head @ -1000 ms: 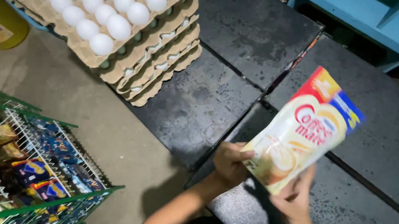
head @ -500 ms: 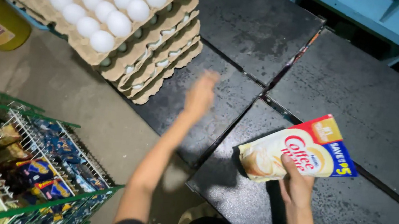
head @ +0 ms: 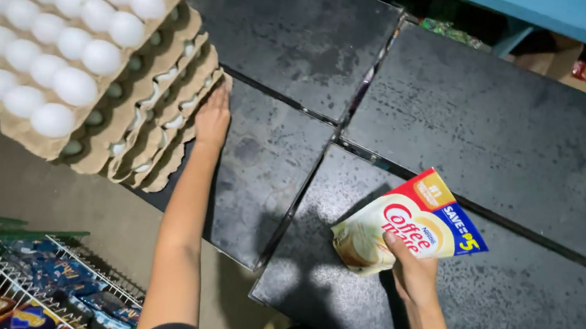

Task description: Organizing and stacking coffee mate packets and egg trays on a table in a grocery store backroom.

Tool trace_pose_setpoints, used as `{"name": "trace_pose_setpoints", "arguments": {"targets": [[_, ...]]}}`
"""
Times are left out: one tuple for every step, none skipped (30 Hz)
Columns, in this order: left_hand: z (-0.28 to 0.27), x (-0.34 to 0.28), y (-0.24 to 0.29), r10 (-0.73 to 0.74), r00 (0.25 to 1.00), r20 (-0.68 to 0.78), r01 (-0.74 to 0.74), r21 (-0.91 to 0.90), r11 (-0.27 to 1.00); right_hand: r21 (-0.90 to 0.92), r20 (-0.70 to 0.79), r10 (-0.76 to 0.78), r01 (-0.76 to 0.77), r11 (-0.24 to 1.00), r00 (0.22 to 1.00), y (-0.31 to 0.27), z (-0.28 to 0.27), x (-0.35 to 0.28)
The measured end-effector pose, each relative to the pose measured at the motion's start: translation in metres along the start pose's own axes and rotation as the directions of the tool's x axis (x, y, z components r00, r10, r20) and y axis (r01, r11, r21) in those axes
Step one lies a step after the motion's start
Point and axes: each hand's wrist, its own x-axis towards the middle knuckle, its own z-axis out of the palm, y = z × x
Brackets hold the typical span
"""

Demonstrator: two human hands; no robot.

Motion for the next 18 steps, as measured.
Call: {"name": "trace_pose_setpoints", "arguments": {"targets": [[-0.008,0.002,-0.001,-0.004,1.0,-0.024,0.004,-0.009,1.0,-0.025,-0.004,0.003,-0.003,1.0,1.0,-0.001,-0.001,-0.001],[-0.005,0.002,-0.001,0.004,1.0,-0.023,-0.005,-0.013,1.0,-0.023,-0.013,0.003,-0.003,1.0,1.0,0.002,-0.004,0.0],[-0.002,0.004,0.004,-0.016,1.0,0.016,0.017,-0.032,0.999,-0.05,-0.002,-0.029,0.029,0.998,1.0,0.004,-0.009,0.001],[0.001,0.006,0.009,-0.035,0.998,0.056,0.038,-0.05,0.998,-0.076,0.011,-0.06,0.061,0.995,0.998,0.005,-0.015,0.002],[-0.03,0.006,0.018,-0.022,0.998,0.057,0.026,-0.06,0.998,-0.077,-0.005,-0.063,0.063,0.995,0.998,0.008,-0.018,0.003],[-0.062,0.007,0.028,-0.074,0.997,0.002,0.073,-0.138,0.988,-0.126,-0.018,-0.075,0.072,0.989,0.997,0.009,-0.022,0.004],[-0.093,0.013,0.037,-0.125,0.991,-0.052,0.11,-0.22,0.969,-0.172,-0.036,-0.093,0.085,0.981,0.995,0.011,-0.025,0.006],[-0.138,0.001,0.061,-0.108,0.993,-0.056,0.092,-0.232,0.968,-0.172,-0.055,-0.101,0.09,0.981,0.993,0.008,-0.021,0.007],[-0.187,-0.008,0.085,-0.114,0.985,0.131,0.169,-0.579,0.798,-0.15,-0.079,-0.106,0.093,0.984,0.991,0.006,-0.017,0.01],[-0.241,-0.012,0.111,-0.04,0.951,0.307,0.284,-0.814,0.507,-0.127,-0.103,-0.11,0.097,0.987,0.989,0.004,-0.012,0.013],[-0.226,-0.04,0.148,-0.025,0.952,0.306,0.276,-0.817,0.506,-0.125,-0.118,-0.113,0.098,0.987,0.987,0.005,-0.015,0.012],[-0.211,-0.069,0.184,0.21,0.921,0.328,0.321,-0.945,0.069,-0.144,-0.045,-0.12,0.113,0.983,0.992,0.006,-0.018,0.011],[-0.196,-0.097,0.221,0.426,0.873,0.237,0.407,-0.836,-0.368,-0.165,0.028,-0.129,0.132,0.977,0.991,0.007,-0.021,0.011],[-0.233,-0.095,0.223,0.441,0.868,0.23,0.409,-0.834,-0.37,-0.165,0.012,-0.136,0.136,0.977,0.991,0.009,-0.025,0.011],[-0.271,-0.094,0.228,0.452,0.878,0.158,0.315,-0.902,-0.295,-0.312,0.188,-0.176,0.229,0.922,0.966,0.009,-0.032,0.008],[-0.308,-0.093,0.232,0.468,0.88,0.085,0.209,-0.953,-0.221,-0.435,0.36,-0.176,0.332,0.837,0.916,0.01,-0.04,0.006],[-0.297,-0.102,0.24,0.49,0.869,0.068,0.206,-0.95,-0.234,-0.444,0.335,-0.19,0.332,0.832,0.923,-0.006,-0.024,-0.001],[-0.286,-0.109,0.249,0.422,0.895,0.148,0.26,-0.94,-0.222,-0.536,0.454,-0.324,0.545,0.645,0.83,-0.023,-0.009,-0.007]]}}
